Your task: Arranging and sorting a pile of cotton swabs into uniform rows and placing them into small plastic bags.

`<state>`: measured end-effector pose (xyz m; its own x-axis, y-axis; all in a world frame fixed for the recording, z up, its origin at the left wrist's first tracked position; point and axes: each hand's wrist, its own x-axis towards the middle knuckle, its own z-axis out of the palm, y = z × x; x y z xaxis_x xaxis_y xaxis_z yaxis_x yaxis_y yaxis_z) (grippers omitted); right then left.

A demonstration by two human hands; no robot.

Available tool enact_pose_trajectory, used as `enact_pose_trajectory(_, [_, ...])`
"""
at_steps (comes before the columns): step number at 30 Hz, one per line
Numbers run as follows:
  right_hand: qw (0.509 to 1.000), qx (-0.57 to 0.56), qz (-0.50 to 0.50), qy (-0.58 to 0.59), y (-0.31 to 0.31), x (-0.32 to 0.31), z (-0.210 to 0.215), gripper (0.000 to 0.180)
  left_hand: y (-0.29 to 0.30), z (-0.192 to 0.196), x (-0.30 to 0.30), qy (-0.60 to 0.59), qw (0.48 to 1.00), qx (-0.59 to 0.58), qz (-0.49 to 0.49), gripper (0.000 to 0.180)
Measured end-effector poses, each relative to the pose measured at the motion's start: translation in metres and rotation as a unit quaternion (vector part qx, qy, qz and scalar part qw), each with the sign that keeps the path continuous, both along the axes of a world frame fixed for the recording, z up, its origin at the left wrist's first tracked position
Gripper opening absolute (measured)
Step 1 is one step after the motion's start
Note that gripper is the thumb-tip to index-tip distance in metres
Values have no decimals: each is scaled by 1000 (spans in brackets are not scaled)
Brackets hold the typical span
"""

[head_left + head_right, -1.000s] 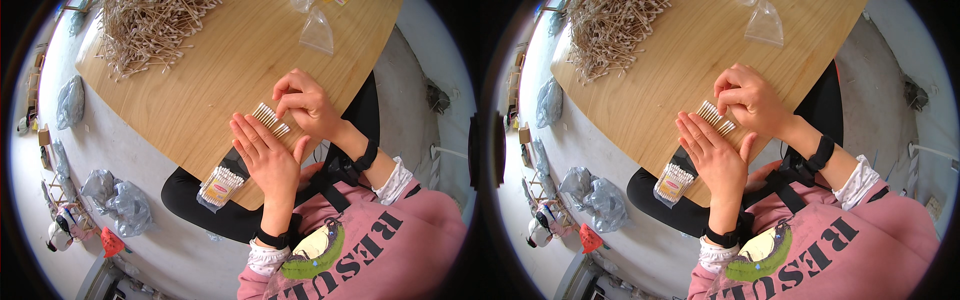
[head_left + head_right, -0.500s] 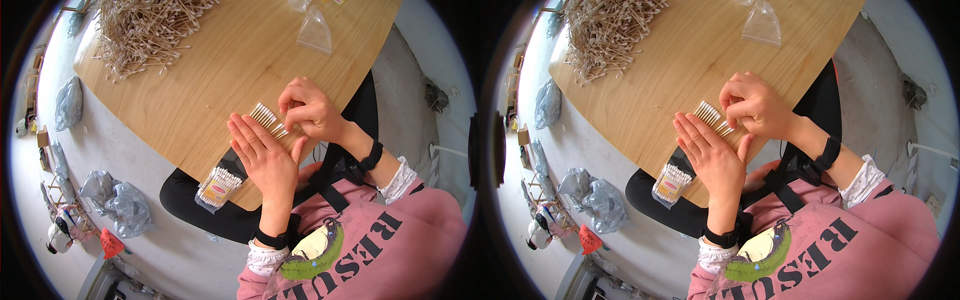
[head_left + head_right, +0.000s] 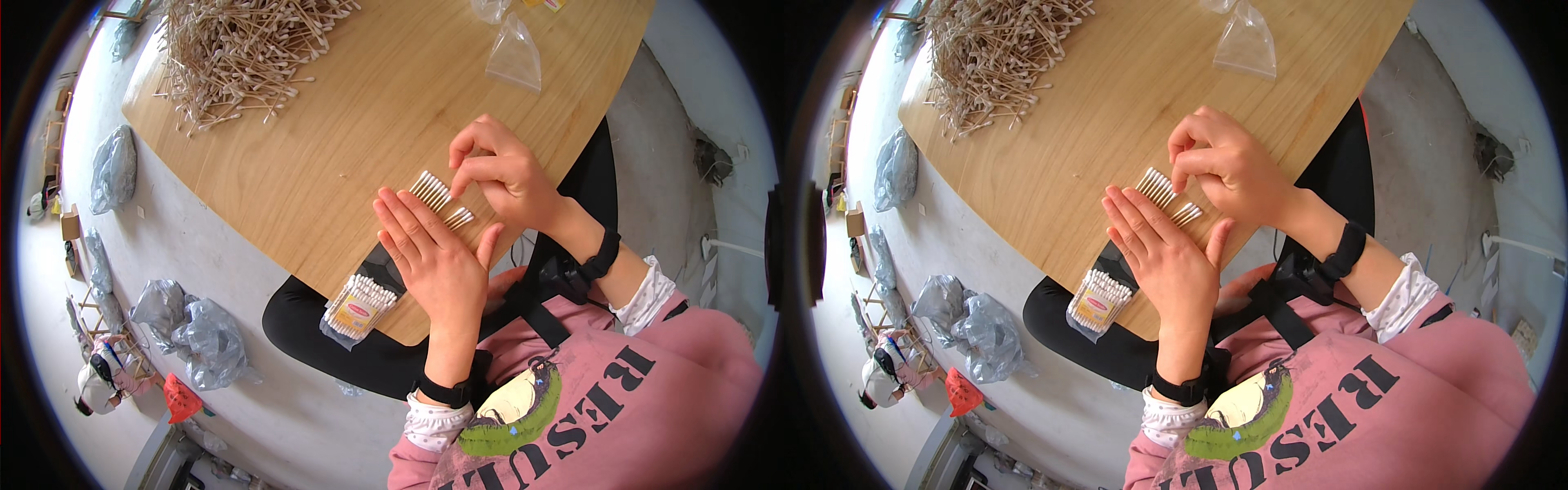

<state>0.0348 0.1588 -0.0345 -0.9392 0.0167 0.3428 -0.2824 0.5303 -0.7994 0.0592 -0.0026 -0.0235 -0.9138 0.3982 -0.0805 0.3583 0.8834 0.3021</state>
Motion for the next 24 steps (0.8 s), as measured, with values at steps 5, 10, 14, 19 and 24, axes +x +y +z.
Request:
enact_pose_trajectory(5, [1000, -1, -10, 13, -1, -4, -5, 15, 1, 0, 0, -2, 1000, -2, -1, 116])
enact_pose_trajectory(10, [1000, 29, -5, 12, -1, -4, -4, 15, 1, 0, 0, -1, 1000, -9, 0, 116])
enact_pose_trajectory(14, [999, 49, 12, 9, 0, -3, 1, 15, 1, 1, 0, 0, 1000, -9, 0, 116])
enact_pose_trajectory(19, [999, -15, -34, -2, -2, -3, -2, 17, 1, 2, 0, -6, 1000, -10, 0, 116])
enact_pose_trajectory(24, [1000, 3, -22, 8, -2, -5, -3, 18, 1, 1, 0, -3, 1000, -7, -1, 116])
